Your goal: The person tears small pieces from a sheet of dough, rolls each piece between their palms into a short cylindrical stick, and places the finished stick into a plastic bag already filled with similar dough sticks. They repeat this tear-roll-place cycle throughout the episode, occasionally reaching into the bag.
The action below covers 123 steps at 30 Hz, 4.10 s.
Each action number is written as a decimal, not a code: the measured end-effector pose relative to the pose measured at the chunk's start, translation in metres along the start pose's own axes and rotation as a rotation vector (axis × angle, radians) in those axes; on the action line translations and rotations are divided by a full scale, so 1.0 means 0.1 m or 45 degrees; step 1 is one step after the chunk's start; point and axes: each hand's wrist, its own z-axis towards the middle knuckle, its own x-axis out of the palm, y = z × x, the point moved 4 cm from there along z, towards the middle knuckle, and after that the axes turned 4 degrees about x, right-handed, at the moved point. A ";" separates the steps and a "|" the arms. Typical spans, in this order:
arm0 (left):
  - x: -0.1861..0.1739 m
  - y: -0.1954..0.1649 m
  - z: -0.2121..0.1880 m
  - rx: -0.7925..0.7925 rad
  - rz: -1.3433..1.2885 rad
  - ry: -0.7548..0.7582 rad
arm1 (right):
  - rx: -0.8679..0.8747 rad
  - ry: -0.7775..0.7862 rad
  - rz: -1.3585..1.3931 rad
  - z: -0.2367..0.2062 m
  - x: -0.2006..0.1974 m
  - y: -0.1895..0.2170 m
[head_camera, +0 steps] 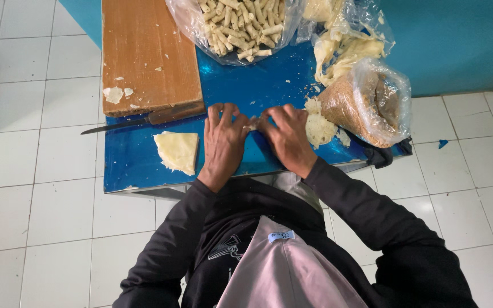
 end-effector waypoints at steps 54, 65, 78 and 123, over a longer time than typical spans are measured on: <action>-0.04 0.39 -0.45 -0.803 -0.910 -0.326 | 0.678 0.403 1.574 0.16 0.69 0.00; -0.17 0.55 -0.61 -0.802 -0.697 -0.352 | 1.014 0.094 2.128 0.06 0.53 -0.88; -0.55 0.33 -0.55 -0.501 0.037 -0.348 | 0.108 0.108 0.654 -0.05 -0.26 0.10; 0.03 -0.08 -0.11 -0.260 0.269 0.050 | -0.052 0.319 -0.498 0.05 0.02 -0.24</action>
